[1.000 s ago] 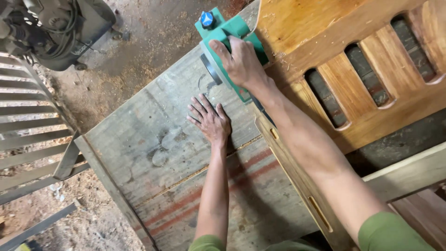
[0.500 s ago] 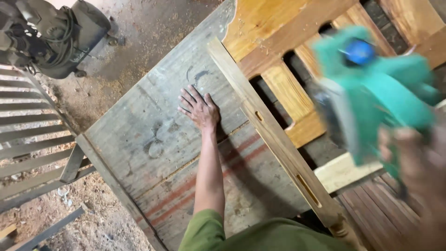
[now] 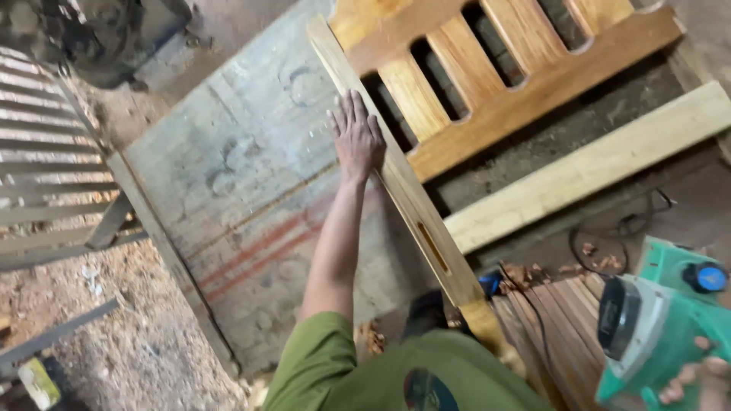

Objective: The person assembles a wooden chair by tapping a leg into place with a hammer. They then use a handheld electric planer to smooth the edges of the chair's backrest and legs. Finally, the person sweeps the wood shavings on the floor with a broom.

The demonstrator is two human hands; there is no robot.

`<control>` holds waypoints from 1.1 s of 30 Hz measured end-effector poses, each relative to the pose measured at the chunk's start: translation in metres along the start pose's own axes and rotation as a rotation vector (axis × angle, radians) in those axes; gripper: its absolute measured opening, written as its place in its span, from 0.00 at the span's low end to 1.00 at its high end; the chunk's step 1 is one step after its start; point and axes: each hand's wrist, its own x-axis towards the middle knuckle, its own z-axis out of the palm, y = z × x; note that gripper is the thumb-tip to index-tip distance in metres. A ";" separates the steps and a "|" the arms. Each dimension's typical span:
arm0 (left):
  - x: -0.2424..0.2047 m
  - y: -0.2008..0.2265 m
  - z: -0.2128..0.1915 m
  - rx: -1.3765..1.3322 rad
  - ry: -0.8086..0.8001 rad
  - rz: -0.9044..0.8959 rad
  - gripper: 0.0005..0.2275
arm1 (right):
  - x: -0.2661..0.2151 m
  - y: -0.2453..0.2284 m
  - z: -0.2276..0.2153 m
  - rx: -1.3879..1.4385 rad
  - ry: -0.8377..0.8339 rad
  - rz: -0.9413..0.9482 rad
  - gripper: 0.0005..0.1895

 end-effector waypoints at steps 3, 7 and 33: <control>-0.043 -0.002 0.046 0.109 0.176 0.082 0.27 | -0.069 -0.053 0.015 -0.005 0.084 0.114 0.22; -0.105 0.028 0.063 0.048 0.203 0.036 0.27 | -0.105 -0.114 -0.007 -0.057 0.039 -0.115 0.20; -0.338 0.115 0.078 -0.070 -0.073 0.111 0.31 | -0.136 -0.081 -0.068 0.092 -0.092 -0.272 0.20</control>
